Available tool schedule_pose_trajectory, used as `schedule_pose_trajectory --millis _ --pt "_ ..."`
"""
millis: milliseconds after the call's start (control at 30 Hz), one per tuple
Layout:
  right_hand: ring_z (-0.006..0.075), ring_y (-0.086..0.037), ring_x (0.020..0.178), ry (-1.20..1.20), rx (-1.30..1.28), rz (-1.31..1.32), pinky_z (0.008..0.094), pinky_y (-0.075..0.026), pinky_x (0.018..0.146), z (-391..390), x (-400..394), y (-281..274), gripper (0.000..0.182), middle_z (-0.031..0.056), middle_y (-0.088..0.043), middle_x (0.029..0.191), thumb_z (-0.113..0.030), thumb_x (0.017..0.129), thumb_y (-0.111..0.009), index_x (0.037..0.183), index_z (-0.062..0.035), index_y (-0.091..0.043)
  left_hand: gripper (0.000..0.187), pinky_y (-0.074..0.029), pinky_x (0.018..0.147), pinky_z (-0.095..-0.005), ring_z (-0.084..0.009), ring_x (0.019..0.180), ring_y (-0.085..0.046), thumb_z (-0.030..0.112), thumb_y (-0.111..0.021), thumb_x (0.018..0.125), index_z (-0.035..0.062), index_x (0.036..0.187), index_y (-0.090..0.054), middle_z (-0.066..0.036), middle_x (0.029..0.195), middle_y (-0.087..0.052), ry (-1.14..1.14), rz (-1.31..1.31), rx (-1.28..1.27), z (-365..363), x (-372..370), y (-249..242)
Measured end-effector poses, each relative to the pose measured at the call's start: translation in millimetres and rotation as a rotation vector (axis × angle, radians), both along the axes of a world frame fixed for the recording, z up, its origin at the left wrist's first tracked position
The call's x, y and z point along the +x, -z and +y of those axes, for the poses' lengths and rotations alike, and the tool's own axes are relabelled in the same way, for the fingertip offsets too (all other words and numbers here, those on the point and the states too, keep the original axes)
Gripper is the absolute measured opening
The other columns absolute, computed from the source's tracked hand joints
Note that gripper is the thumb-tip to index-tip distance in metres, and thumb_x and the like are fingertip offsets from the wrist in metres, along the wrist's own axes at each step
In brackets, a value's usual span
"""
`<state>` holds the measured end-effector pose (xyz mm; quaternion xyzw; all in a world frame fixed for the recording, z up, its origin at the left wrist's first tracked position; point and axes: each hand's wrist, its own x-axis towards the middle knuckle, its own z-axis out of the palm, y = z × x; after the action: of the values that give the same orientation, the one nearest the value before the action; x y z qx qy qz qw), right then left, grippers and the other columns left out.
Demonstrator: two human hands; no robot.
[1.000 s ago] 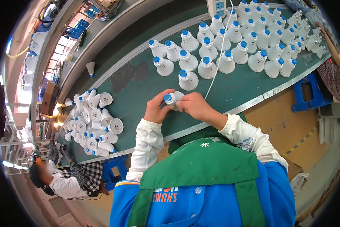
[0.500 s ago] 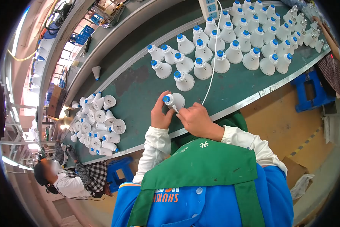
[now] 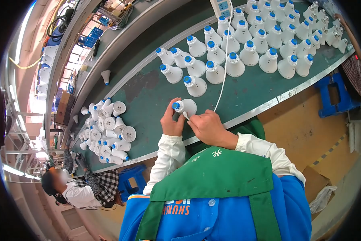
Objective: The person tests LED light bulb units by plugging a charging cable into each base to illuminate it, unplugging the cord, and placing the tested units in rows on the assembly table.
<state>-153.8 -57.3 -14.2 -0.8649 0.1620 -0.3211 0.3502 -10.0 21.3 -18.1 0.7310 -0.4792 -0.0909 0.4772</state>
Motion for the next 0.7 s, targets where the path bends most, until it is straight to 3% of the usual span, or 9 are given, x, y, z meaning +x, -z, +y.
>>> schedule_pose_trajectory --millis 700 --pt "0.0294 -0.054 0.05 0.012 0.017 -0.009 0.038 -0.036 0.053 0.7 1.6 -1.5 0.014 0.0099 -0.056 0.054 -0.012 0.081 -0.062 0.071 -0.0047 -0.056 0.05 -0.05 0.082 -0.0352 -0.0302 0.097 -0.063 -0.006 -0.064 0.071 0.0046 0.118 -0.055 -0.014 0.109 -0.064 -0.011 -0.003 -0.004 -1.0 -1.3 -3.6"
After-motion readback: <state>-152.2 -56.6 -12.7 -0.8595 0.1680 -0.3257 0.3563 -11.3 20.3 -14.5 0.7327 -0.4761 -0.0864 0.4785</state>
